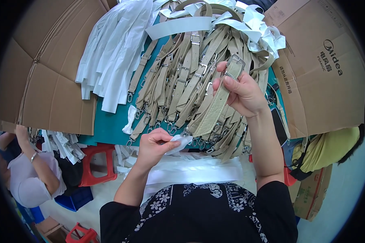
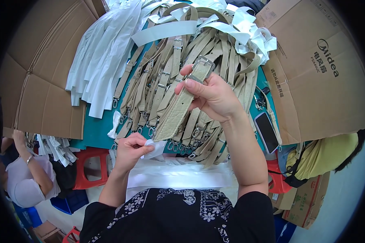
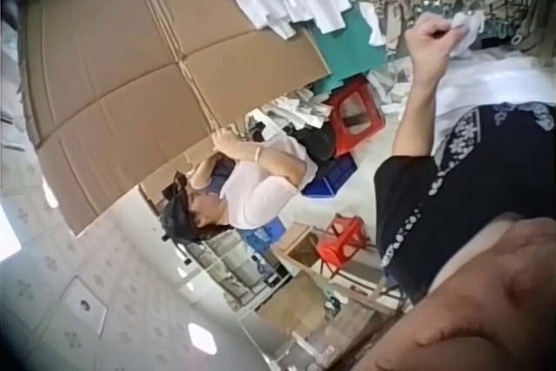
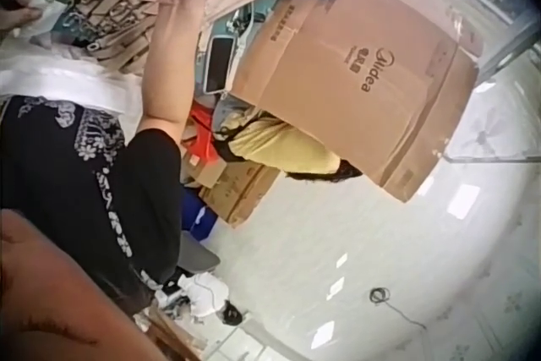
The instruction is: The person is wrapping white paper or plastic strips around bundles of tan belt straps at a factory workbench.
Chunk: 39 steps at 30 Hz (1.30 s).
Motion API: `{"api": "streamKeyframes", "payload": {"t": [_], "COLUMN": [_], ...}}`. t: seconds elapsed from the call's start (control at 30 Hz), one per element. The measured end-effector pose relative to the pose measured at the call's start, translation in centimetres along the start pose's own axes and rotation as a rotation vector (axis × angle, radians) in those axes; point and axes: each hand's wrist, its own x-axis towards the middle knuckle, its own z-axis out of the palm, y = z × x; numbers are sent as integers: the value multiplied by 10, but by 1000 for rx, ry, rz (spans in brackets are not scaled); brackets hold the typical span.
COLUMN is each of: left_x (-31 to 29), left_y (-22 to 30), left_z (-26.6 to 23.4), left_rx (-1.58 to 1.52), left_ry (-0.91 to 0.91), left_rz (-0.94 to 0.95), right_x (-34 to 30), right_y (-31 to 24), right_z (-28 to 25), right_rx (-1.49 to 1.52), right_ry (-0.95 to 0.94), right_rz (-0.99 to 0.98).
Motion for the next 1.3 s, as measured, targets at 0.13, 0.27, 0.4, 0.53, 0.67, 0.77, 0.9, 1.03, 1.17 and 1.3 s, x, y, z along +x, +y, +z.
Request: {"api": "streamKeyframes", "payload": {"t": [0.13,0.27,0.4,0.53,0.67,0.77,0.9,1.03,1.17,1.3], "left_x": [1,2,1,0,-2,-2,0,7,17,31], "left_y": [1,-1,1,4,2,6,3,-5,7,37], "left_z": [3,2,0,2,4,3,8,10,12,9], "left_rx": [-10,-10,-20,-136,-151,-122,-141,-218,-163,-97], "left_ry": [-9,-35,-88,-130,-117,-157,-114,4,126,144], "left_rz": [-4,24,43,46,-19,-113,-86,-127,-104,48], "right_x": [1,4,7,7,8,9,10,4,-2,-7], "right_y": [0,-1,1,5,12,15,18,41,75,72], "right_z": [4,5,5,8,9,6,10,24,35,53], "right_rx": [36,-13,-38,-83,-271,-357,-417,-394,-477,-563], "right_ry": [-4,-5,-19,-18,44,70,80,95,71,-26], "right_rz": [15,29,38,69,96,77,52,58,-5,-52]}}
